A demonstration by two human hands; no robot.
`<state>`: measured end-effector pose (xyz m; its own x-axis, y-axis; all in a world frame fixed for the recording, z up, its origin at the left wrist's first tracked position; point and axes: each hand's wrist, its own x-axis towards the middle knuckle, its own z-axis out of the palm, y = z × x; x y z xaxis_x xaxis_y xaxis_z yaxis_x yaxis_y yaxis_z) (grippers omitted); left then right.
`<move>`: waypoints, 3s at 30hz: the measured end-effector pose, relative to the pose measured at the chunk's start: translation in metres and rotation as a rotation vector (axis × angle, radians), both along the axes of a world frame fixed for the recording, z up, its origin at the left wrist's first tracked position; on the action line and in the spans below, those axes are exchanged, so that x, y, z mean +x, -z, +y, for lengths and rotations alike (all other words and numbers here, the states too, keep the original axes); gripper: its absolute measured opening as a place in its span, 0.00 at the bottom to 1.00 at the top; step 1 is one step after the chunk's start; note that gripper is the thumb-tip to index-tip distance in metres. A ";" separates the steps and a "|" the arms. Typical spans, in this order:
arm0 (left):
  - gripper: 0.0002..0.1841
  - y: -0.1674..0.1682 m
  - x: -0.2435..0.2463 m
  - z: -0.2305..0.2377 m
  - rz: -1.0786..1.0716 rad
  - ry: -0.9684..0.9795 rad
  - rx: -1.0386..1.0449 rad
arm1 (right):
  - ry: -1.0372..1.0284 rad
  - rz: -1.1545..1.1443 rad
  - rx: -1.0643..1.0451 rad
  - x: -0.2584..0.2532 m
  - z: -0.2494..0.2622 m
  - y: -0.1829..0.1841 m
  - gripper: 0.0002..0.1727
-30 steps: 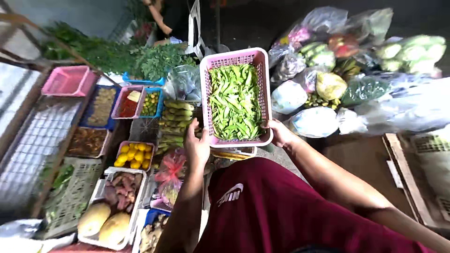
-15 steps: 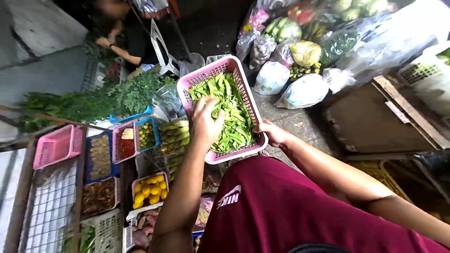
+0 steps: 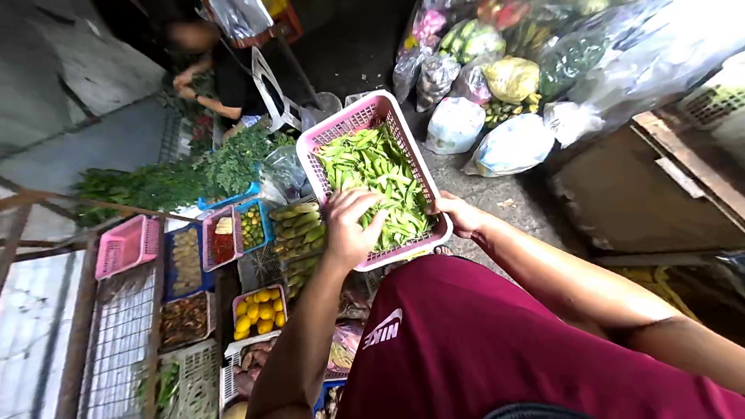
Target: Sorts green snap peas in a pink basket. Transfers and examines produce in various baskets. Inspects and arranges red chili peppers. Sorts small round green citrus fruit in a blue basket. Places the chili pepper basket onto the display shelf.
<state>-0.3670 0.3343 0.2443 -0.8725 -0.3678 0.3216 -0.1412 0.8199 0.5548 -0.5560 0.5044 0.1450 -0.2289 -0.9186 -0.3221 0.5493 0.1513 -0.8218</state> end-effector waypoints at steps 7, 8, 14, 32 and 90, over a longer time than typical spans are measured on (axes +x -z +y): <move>0.33 -0.007 -0.069 -0.031 -0.402 -0.511 -0.066 | -0.111 0.040 -0.054 -0.026 0.021 -0.002 0.23; 0.35 0.000 -0.076 -0.026 -0.429 -0.511 -0.035 | -0.115 0.041 -0.050 -0.029 0.023 -0.001 0.23; 0.10 -0.028 -0.053 0.003 -0.240 -0.192 0.155 | -0.161 0.029 -0.036 -0.047 0.038 0.009 0.25; 0.09 -0.037 -0.062 0.031 -0.232 -0.362 0.071 | -0.281 0.041 -0.071 -0.060 0.049 0.014 0.23; 0.08 0.041 -0.113 -0.030 0.180 -0.133 0.906 | 0.029 0.067 0.247 -0.107 0.075 0.060 0.26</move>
